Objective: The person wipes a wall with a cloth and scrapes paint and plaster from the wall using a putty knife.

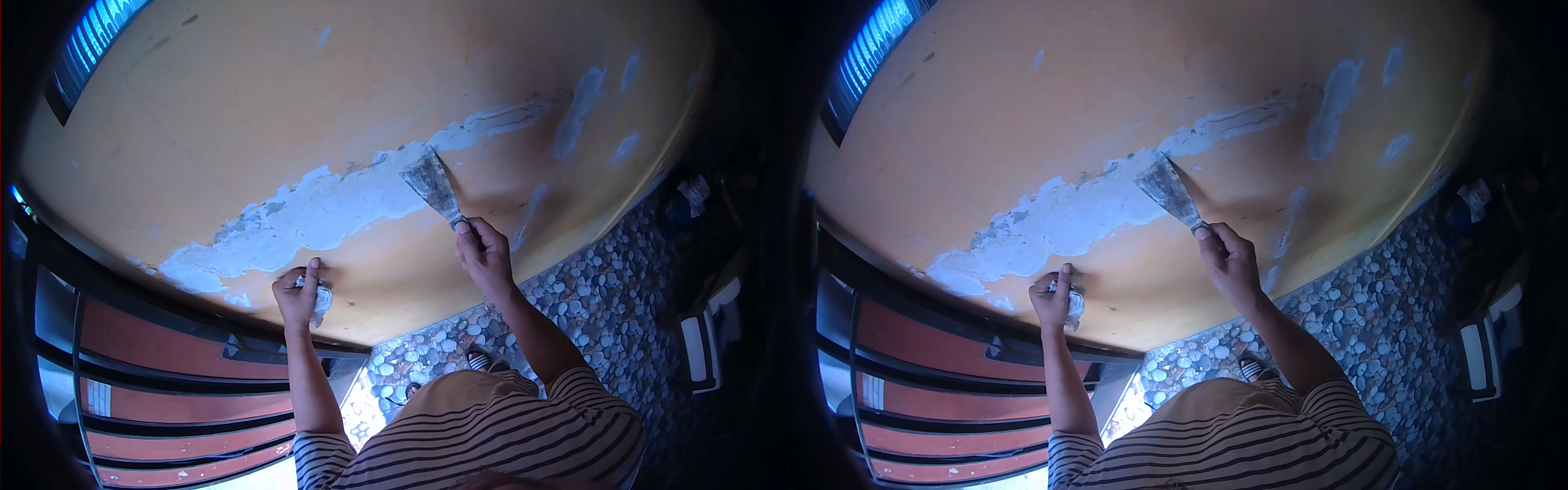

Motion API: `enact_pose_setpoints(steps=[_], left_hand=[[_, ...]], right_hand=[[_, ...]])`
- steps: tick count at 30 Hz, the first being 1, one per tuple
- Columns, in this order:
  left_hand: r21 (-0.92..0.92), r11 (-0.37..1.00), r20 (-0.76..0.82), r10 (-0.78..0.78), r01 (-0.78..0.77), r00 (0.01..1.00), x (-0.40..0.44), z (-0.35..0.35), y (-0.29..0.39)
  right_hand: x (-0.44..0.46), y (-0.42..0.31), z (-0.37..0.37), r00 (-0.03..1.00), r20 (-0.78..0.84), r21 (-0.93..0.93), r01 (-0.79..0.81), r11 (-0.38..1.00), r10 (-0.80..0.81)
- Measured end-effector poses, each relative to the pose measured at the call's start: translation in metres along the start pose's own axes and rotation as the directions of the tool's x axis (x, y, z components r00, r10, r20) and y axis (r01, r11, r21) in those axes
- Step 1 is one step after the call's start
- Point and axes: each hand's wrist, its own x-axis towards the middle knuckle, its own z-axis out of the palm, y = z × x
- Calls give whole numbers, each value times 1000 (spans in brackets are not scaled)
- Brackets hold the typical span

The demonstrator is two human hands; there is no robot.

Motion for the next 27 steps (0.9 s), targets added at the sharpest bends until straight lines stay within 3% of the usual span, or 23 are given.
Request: enact_pose_setpoints(steps=[5,8,12,15,17,21,23,27], left_hand=[[-74,992,-6,-101,100,995,-4,5,6],[17,1000,-8,-22,22,1000,-1,1,-4],[-15,999,9,-37,37,999,-2,4,-10],[-72,995,-27,-65,63,998,-3,5,-1],[21,1000,-5,9,-9,1000,-1,1,0],[19,1000,7,-2,1,1000,-3,4,3],[-56,995,-15,-87,86,996,-3,6,2],[16,1000,-11,-5,5,1000,-1,1,0]], right_hand=[[2,-10,0,1000,31,54,3,999,-4],[0,5,-1,999,24,8,36,999,-36],[2,-4,3,999,30,21,17,1000,-17],[2,-10,7,1000,7,155,-16,988,15],[0,8,3,998,29,15,59,998,-59],[-2,-2,6,999,15,5,49,999,-49],[2,-19,12,1000,9,113,-24,993,23],[-2,3,12,1000,-1,92,-15,996,15]])
